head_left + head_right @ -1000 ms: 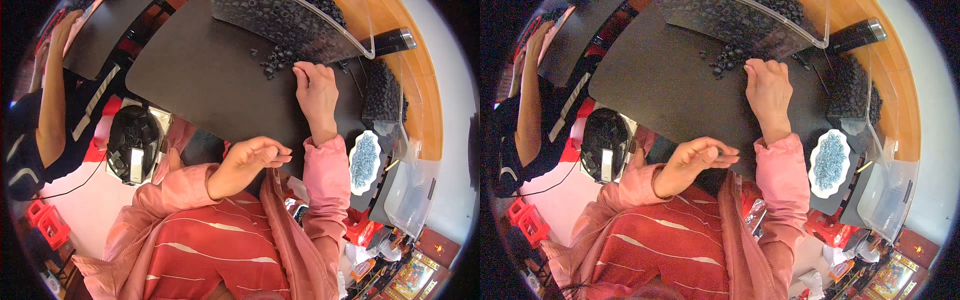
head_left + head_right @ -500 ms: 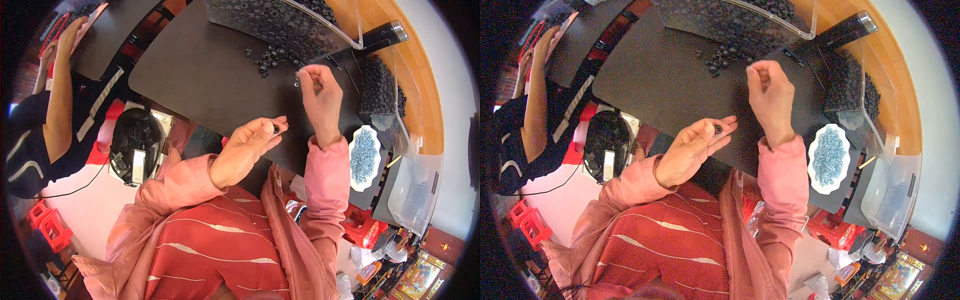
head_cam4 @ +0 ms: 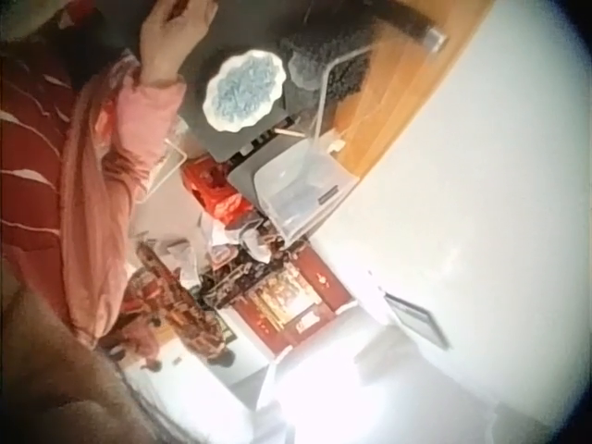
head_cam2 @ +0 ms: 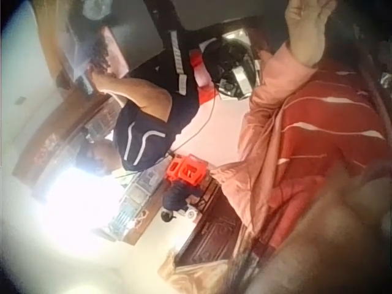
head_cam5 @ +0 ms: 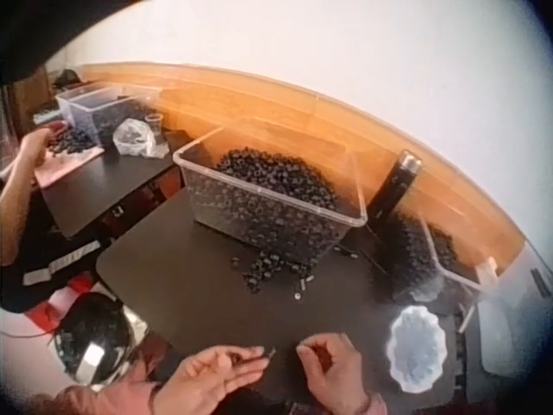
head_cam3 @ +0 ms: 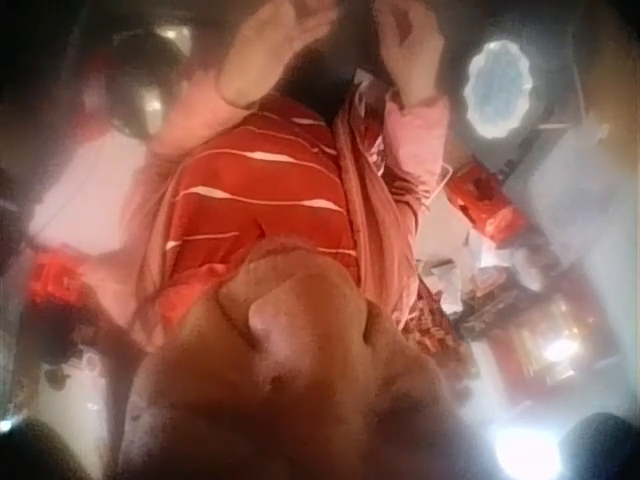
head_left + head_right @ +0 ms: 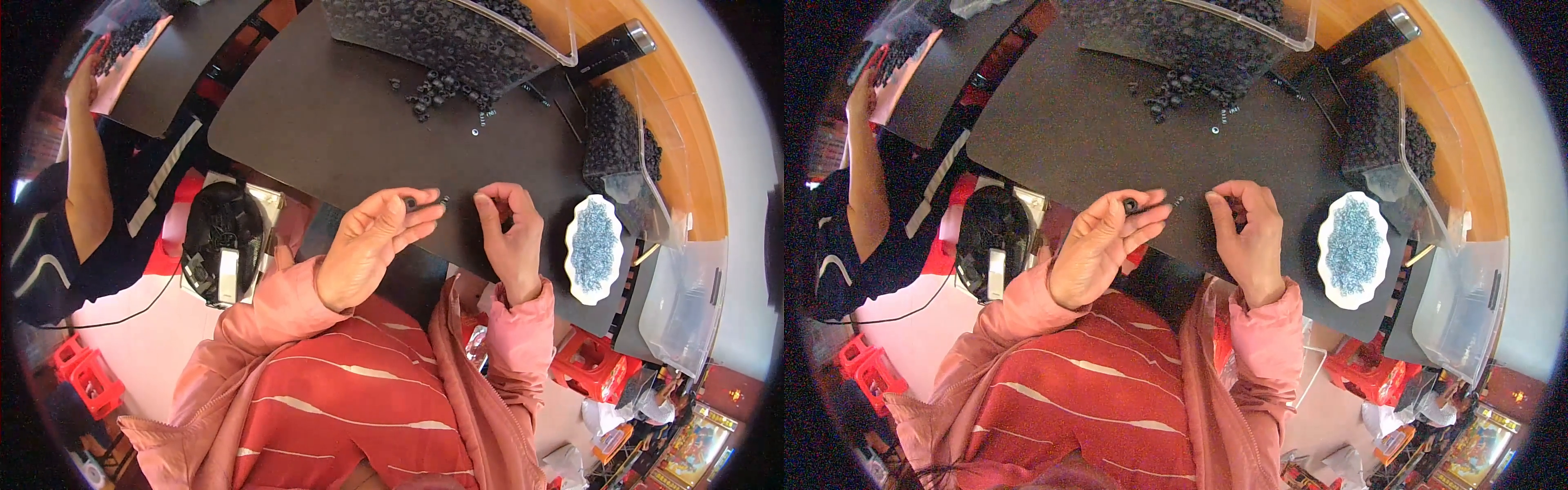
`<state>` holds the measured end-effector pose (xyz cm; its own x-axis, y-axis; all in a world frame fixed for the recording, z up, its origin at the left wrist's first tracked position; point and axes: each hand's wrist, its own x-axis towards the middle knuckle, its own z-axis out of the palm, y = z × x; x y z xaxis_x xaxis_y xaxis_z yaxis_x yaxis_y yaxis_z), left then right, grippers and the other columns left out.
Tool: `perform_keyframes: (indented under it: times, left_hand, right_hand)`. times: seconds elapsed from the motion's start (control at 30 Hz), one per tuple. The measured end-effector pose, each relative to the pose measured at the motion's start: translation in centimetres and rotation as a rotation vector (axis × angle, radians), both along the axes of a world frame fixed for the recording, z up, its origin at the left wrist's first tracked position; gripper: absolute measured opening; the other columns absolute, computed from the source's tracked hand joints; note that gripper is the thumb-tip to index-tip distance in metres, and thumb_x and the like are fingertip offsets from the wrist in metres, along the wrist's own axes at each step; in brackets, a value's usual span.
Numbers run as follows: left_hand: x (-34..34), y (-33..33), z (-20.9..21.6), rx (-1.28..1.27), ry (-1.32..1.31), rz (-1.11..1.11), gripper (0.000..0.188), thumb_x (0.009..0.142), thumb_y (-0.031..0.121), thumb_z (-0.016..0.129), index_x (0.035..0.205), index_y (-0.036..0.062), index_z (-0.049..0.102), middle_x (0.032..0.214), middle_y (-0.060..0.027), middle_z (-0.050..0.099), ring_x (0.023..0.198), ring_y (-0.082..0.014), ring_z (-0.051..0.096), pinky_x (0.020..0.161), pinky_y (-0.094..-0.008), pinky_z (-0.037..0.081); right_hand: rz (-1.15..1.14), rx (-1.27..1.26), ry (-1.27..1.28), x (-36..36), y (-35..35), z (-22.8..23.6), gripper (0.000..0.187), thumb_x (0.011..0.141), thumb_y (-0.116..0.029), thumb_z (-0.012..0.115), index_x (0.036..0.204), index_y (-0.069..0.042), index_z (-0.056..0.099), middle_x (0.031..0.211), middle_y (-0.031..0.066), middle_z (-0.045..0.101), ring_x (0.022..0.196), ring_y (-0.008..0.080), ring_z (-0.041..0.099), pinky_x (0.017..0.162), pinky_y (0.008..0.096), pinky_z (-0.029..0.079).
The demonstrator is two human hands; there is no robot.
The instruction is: The person assembles small parts by hand, taking small metal springs from the table and inserting them into black rubber components.
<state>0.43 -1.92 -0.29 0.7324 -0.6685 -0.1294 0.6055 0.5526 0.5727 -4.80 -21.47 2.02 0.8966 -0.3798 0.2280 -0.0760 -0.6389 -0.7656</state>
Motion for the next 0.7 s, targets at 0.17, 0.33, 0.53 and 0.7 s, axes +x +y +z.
perform_keyframes:
  times: [0.17,0.33,0.53,0.7]
  left_hand:
    - [0.0,1.4,-0.3,0.006,0.07,-0.024,0.035,0.096,0.03,0.049,0.119,0.0034,0.054,0.109,-0.0084,0.061,0.099,-0.0157,0.061,0.087,-0.0281,0.049]
    - [0.0,1.7,0.6,-0.086,0.289,-0.128,0.036,0.097,0.027,0.047,0.122,0.0015,0.05,0.111,-0.0108,0.062,0.098,-0.0165,0.062,0.086,-0.0299,0.051]
    - [-0.1,1.9,1.3,-0.074,0.334,-0.178,0.035,0.098,0.028,0.047,0.122,0.0032,0.051,0.114,-0.0112,0.061,0.096,-0.0161,0.063,0.085,-0.0285,0.052]
    - [-0.3,2.1,0.0,-0.195,0.356,-0.237,0.033,0.097,0.028,0.048,0.119,0.0037,0.054,0.105,-0.0066,0.063,0.092,-0.0124,0.062,0.084,-0.0264,0.052]
  right_hand:
    - [0.11,-0.049,0.028,0.2,1.1,0.7,0.016,0.077,-0.007,0.071,0.093,-0.005,0.066,0.081,0.0094,0.061,0.071,0.0211,0.058,0.063,0.0309,0.047]
    - [0.233,-0.305,-0.112,0.7,1.9,-0.5,0.02,0.072,-0.004,0.071,0.092,-0.007,0.068,0.079,0.0082,0.061,0.077,0.0262,0.054,0.066,0.0355,0.046]
    - [0.225,-0.397,-0.16,1.0,1.9,-0.6,0.018,0.074,-0.003,0.07,0.092,-0.005,0.068,0.078,0.0078,0.061,0.073,0.0231,0.054,0.064,0.0317,0.045]
    - [0.161,0.295,-0.089,-1.1,3.4,1.9,0.013,0.083,0.001,0.062,0.095,0.0,0.066,0.081,0.0052,0.06,0.072,0.0107,0.052,0.065,0.0219,0.041]
